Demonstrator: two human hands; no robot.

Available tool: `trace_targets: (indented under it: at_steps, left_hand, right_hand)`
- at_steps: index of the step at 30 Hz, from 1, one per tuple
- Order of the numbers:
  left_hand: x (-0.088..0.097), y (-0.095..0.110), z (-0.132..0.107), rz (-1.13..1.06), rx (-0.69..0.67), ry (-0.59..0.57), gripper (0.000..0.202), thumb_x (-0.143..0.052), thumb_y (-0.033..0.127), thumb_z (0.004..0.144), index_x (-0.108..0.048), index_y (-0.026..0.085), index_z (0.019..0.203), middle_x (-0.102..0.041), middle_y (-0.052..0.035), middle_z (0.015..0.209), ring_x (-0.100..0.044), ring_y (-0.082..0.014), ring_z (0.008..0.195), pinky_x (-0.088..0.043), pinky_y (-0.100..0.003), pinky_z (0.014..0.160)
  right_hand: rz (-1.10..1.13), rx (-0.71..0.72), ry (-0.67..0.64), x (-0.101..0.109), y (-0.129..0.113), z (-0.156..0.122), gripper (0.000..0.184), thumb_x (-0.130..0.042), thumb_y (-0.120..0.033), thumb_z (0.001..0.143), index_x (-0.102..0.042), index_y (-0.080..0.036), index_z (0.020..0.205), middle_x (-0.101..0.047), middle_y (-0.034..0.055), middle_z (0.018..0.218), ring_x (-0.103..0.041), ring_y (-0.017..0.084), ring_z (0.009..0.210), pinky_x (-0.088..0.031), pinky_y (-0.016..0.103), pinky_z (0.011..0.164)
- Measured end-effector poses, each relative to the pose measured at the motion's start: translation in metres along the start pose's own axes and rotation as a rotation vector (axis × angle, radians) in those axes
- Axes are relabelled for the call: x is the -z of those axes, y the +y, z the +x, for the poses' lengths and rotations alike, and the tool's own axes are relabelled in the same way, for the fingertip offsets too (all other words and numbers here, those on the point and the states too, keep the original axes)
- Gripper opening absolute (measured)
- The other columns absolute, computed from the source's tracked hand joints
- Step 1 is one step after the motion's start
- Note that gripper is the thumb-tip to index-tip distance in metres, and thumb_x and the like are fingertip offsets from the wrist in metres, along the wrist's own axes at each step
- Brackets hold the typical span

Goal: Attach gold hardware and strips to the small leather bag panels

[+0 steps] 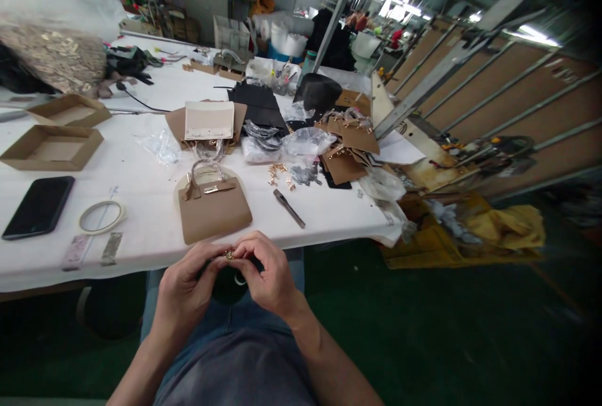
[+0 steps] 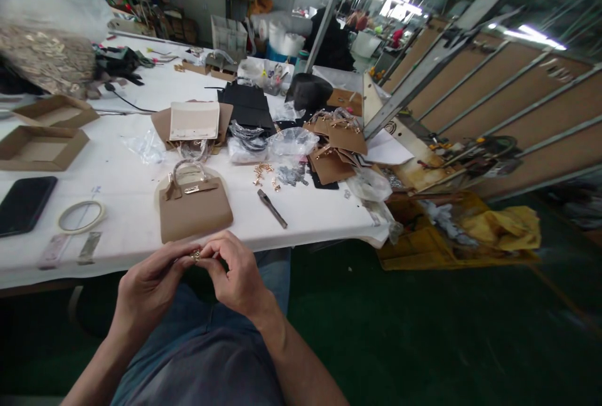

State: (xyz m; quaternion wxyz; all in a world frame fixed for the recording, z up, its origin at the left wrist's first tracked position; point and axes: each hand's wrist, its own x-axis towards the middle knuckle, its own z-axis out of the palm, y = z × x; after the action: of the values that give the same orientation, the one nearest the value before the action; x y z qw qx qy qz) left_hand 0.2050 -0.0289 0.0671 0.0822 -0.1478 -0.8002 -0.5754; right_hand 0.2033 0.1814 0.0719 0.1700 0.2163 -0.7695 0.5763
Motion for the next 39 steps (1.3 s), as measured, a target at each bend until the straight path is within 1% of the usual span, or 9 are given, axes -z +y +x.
trace_targets:
  at_steps: [9, 12, 13, 16, 17, 21, 25, 31, 39]
  left_hand:
    - [0.002, 0.001, -0.002, -0.012, 0.03, 0.046, 0.016, -0.079, 0.034, 0.115, -0.092, 0.032, 0.123, -0.09, -0.0001, 0.119, -0.086, -0.022, 0.107, -0.067, -0.028, 0.096]
    - [0.001, -0.005, -0.005, -0.04, 0.039, 0.059, 0.016, -0.08, 0.034, 0.114, -0.092, 0.031, 0.125, -0.09, -0.0016, 0.122, -0.085, -0.0231, 0.11, -0.067, -0.03, 0.098]
    - [0.001, -0.007, -0.006, -0.057, 0.039, 0.058, 0.017, -0.08, 0.033, 0.115, -0.091, 0.03, 0.127, -0.089, -0.0024, 0.125, -0.085, -0.0238, 0.113, -0.067, -0.03, 0.101]
    - [0.001, -0.011, -0.008, -0.108, 0.03, 0.032, 0.023, -0.077, 0.03, 0.116, -0.089, 0.032, 0.136, -0.087, -0.0036, 0.137, -0.083, -0.0254, 0.127, -0.065, -0.033, 0.111]
    - [0.001, -0.013, -0.009, -0.115, 0.022, 0.024, 0.024, -0.077, 0.029, 0.117, -0.089, 0.033, 0.138, -0.086, -0.0034, 0.139, -0.082, -0.0253, 0.129, -0.064, -0.033, 0.112]
    - [0.002, -0.015, -0.012, -0.128, -0.005, 0.023, 0.025, -0.076, 0.026, 0.117, -0.089, 0.033, 0.137, -0.086, -0.0036, 0.134, -0.082, -0.0244, 0.124, -0.065, -0.032, 0.107]
    - [0.003, -0.016, -0.014, -0.152, -0.01, -0.01, 0.025, -0.075, 0.024, 0.117, -0.089, 0.032, 0.136, -0.086, -0.0043, 0.132, -0.082, -0.0245, 0.122, -0.065, -0.032, 0.106]
    - [0.006, -0.016, -0.014, -0.142, -0.073, -0.005, 0.023, -0.077, 0.019, 0.114, -0.091, 0.03, 0.129, -0.087, -0.0038, 0.119, -0.084, -0.0228, 0.107, -0.066, -0.03, 0.095]
    - [0.005, -0.015, -0.008, -0.143, -0.131, 0.002, 0.029, -0.079, 0.013, 0.112, -0.09, 0.032, 0.13, -0.087, -0.0028, 0.119, -0.083, -0.023, 0.11, -0.065, -0.031, 0.098]
  right_hand:
    - [-0.265, 0.146, -0.008, -0.008, -0.004, -0.008, 0.006, -0.064, -0.02, 0.121, -0.069, -0.024, 0.12, -0.08, 0.0125, 0.115, -0.08, 0.027, 0.111, -0.067, 0.041, 0.098]
    - [-0.186, 0.102, 0.008, -0.01, -0.002, -0.009, 0.003, -0.069, -0.022, 0.12, -0.071, -0.023, 0.119, -0.081, 0.0108, 0.115, -0.081, 0.025, 0.11, -0.068, 0.038, 0.097]
    - [-0.127, 0.065, 0.023, -0.01, -0.001, -0.008, 0.004, -0.073, -0.024, 0.119, -0.073, -0.023, 0.123, -0.082, 0.0095, 0.115, -0.082, 0.024, 0.107, -0.069, 0.036, 0.095]
    - [0.011, -0.027, 0.041, -0.008, 0.001, -0.005, 0.032, -0.084, -0.03, 0.114, -0.073, -0.024, 0.144, -0.084, 0.0086, 0.123, -0.082, 0.02, 0.1, -0.071, 0.032, 0.091]
    - [0.029, -0.027, 0.026, -0.007, 0.002, -0.004, 0.036, -0.085, -0.03, 0.113, -0.074, -0.024, 0.147, -0.084, 0.009, 0.126, -0.082, 0.02, 0.1, -0.071, 0.032, 0.091]
    - [0.062, 0.011, -0.037, -0.004, 0.003, 0.0, 0.024, -0.087, -0.026, 0.112, -0.082, -0.025, 0.136, -0.083, 0.0089, 0.123, -0.08, 0.021, 0.103, -0.07, 0.033, 0.089]
    - [0.081, -0.001, -0.039, -0.005, 0.005, -0.001, 0.017, -0.088, -0.025, 0.111, -0.084, -0.024, 0.127, -0.082, 0.0081, 0.116, -0.079, 0.022, 0.101, -0.068, 0.032, 0.084]
    - [0.006, 0.115, -0.008, -0.007, 0.004, -0.004, 0.017, -0.082, -0.017, 0.112, -0.082, -0.023, 0.128, -0.083, 0.0099, 0.116, -0.081, 0.024, 0.108, -0.068, 0.037, 0.097]
    - [0.064, 0.009, 0.013, -0.004, 0.006, -0.003, 0.012, -0.091, -0.026, 0.109, -0.085, -0.023, 0.119, -0.084, 0.0069, 0.109, -0.081, 0.021, 0.1, -0.066, 0.034, 0.092]
